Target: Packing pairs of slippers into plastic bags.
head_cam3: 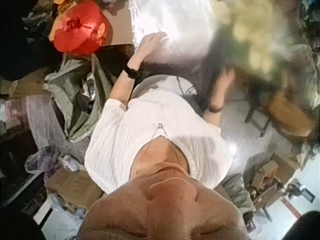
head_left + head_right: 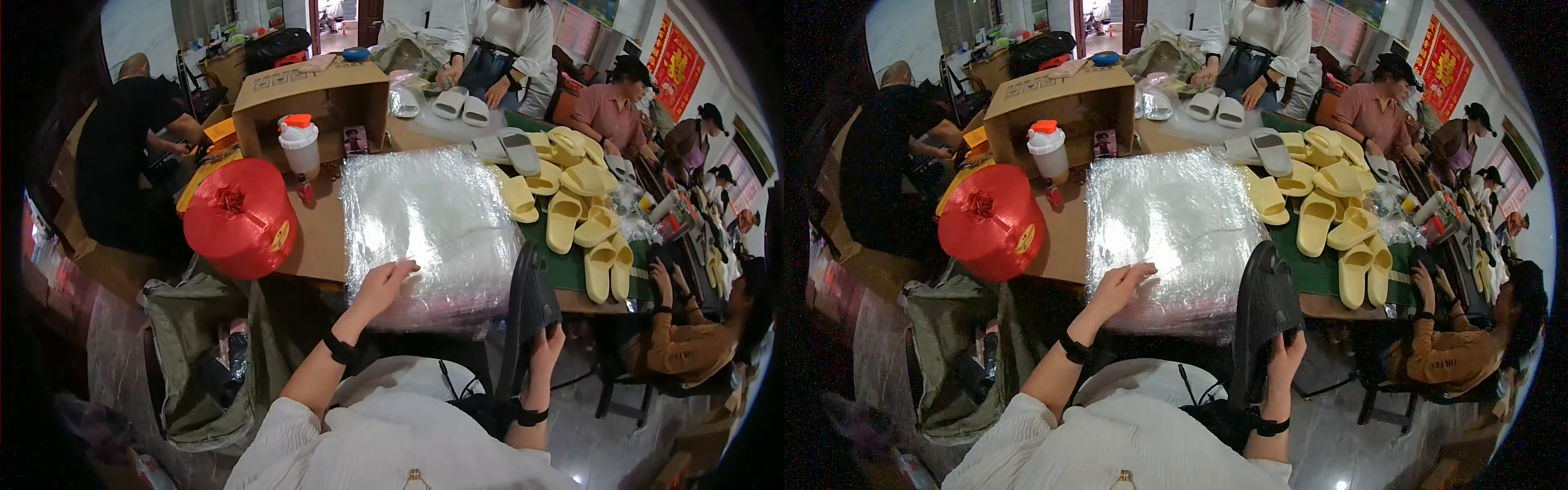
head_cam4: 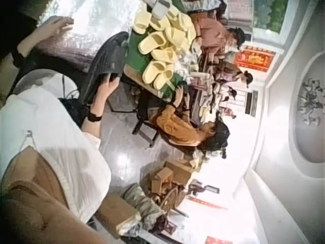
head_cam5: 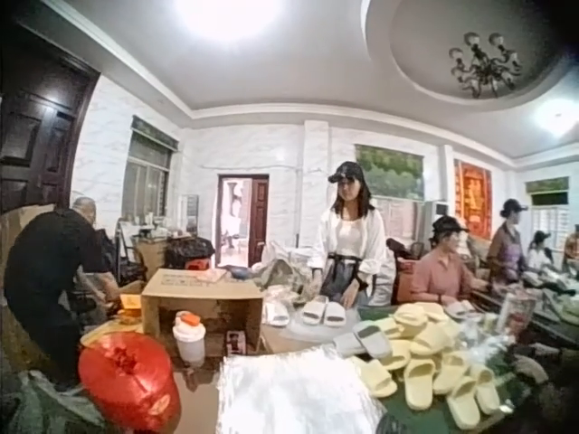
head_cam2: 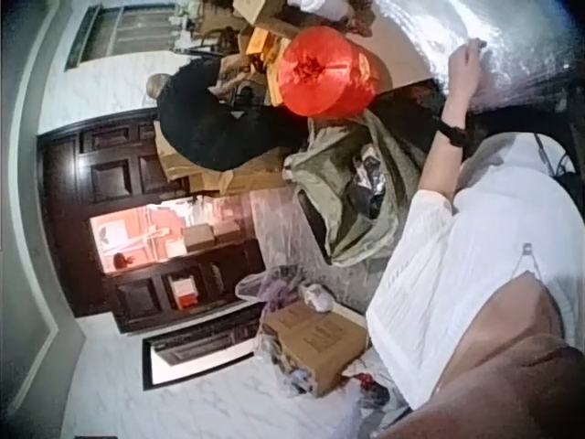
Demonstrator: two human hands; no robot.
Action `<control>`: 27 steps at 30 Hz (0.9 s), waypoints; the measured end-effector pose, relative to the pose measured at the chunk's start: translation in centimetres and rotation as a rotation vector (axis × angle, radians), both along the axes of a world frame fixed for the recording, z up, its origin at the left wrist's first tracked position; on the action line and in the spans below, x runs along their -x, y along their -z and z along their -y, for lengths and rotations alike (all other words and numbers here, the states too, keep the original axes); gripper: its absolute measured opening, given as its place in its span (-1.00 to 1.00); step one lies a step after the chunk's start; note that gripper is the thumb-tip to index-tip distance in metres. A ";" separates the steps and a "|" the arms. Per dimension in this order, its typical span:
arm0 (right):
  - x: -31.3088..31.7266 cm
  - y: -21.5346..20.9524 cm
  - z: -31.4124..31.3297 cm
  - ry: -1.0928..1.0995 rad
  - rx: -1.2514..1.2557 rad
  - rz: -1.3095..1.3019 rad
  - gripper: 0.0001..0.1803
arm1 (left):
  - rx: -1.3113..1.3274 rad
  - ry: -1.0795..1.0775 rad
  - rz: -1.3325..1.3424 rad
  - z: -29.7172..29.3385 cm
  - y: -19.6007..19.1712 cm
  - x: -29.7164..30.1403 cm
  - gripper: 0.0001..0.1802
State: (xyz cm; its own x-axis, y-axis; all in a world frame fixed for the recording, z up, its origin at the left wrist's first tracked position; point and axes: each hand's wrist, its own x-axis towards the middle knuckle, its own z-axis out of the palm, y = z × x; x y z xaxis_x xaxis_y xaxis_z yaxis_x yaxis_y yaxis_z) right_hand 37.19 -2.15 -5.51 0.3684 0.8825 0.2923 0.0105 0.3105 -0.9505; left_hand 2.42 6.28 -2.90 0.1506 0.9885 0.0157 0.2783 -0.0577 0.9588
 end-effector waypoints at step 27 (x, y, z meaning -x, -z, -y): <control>6.5 -3.5 -0.6 -0.073 0.008 0.946 -0.62 | -0.418 0.088 -0.065 1.2 -2.1 -1.6 -0.67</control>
